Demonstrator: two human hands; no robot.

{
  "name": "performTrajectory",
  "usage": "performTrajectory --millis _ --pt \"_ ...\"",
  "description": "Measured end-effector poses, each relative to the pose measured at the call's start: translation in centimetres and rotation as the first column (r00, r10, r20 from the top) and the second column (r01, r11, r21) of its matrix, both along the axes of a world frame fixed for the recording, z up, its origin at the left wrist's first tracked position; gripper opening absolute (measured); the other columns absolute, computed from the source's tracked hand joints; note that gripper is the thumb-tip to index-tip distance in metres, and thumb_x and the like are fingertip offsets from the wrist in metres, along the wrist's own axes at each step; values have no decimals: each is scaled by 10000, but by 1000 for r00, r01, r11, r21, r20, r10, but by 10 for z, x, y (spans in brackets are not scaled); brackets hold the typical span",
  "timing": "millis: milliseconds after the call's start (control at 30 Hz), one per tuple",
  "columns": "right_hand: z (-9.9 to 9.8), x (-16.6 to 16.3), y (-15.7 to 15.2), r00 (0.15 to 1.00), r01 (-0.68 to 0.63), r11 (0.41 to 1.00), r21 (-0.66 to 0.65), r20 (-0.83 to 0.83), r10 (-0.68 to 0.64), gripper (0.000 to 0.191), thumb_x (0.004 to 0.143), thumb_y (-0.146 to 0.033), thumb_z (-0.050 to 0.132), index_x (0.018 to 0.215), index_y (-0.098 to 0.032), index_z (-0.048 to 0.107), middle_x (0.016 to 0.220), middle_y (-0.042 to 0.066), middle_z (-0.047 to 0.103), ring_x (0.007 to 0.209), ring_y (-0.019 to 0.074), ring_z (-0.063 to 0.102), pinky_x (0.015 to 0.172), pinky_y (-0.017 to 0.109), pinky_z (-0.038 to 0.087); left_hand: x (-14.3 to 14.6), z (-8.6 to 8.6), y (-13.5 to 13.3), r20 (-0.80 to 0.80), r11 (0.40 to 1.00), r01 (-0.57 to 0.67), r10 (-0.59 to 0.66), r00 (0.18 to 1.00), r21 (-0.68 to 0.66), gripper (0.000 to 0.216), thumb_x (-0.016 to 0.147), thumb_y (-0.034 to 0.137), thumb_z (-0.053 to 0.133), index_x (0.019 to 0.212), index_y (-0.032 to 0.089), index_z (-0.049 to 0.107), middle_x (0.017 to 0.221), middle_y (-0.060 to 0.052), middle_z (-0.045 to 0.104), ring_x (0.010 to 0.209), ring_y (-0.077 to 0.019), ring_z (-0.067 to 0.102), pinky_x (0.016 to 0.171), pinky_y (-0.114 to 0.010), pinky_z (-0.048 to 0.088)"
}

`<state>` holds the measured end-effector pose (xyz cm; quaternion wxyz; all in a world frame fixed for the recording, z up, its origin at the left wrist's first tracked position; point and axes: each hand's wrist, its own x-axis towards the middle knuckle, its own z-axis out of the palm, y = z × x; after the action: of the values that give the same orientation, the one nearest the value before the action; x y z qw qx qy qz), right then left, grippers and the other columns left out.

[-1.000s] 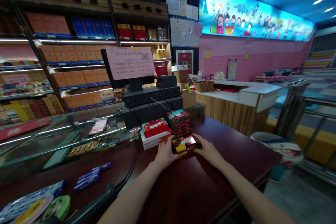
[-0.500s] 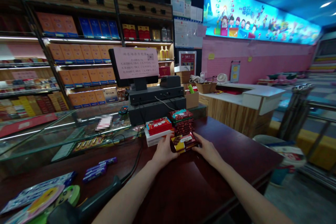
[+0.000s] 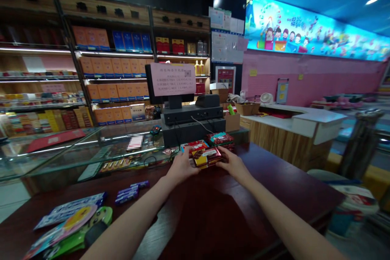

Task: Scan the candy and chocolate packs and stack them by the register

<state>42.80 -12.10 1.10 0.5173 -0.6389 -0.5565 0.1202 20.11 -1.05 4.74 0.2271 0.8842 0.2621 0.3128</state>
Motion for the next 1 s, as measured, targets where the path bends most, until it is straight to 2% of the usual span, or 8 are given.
performTrajectory --millis 67,233,367,500,633,833,1000 --pt "3 -7 13 1000 2 1000 16 10 -2 742 736 -137 696 1431 -272 475 1221 54 724 1122 215 686 1012 399 510 -6 8 10 -36 1000 -2 3 999 22 690 615 353 807 1212 261 474 1104 -47 705 1056 -275 677 920 -381 509" --pt "11 -17 47 982 93 996 15 162 -94 717 742 -132 700 1414 -280 498 1102 46 763 997 218 727 900 369 554 -17 20 37 -119 997 -61 66 991 44 645 606 316 789 1162 269 465 1068 -26 715 1048 -274 682 907 -375 502" --pt "22 -20 69 964 140 990 -16 229 -133 678 723 -162 732 1369 -255 551 1059 63 764 971 259 720 888 403 534 -19 25 58 -125 995 -87 92 988 38 630 603 331 791 1129 264 451 1057 -32 723 1037 -276 686 898 -384 500" --pt "29 -22 84 948 165 985 -51 285 -144 665 728 -168 729 1365 -251 557 1044 72 764 932 258 721 840 373 531 -20 27 74 -137 995 -93 95 986 23 598 608 361 790 1090 264 450 1045 -27 728 1018 -266 693 891 -365 498" --pt "33 -21 93 931 200 975 -96 329 -158 662 732 -188 727 1368 -247 556 1074 73 758 963 260 716 846 354 516 -16 26 84 -167 994 -104 106 980 21 579 604 394 787 1057 265 449 1029 -20 727 995 -270 701 875 -354 496" --pt "40 -20 95 908 271 941 -203 379 -180 700 731 -223 737 1398 -178 528 1234 118 701 1136 269 657 923 323 484 -4 25 92 -230 992 -124 127 965 26 549 615 398 766 1024 263 426 1042 -33 722 992 -283 698 868 -360 484" --pt "45 -25 91 880 336 907 -253 429 -206 683 773 -251 707 1421 -184 501 1230 129 701 1141 289 653 910 347 481 0 27 94 -265 990 -136 139 954 30 559 615 407 773 1017 263 413 1036 -27 720 992 -274 696 878 -354 473"
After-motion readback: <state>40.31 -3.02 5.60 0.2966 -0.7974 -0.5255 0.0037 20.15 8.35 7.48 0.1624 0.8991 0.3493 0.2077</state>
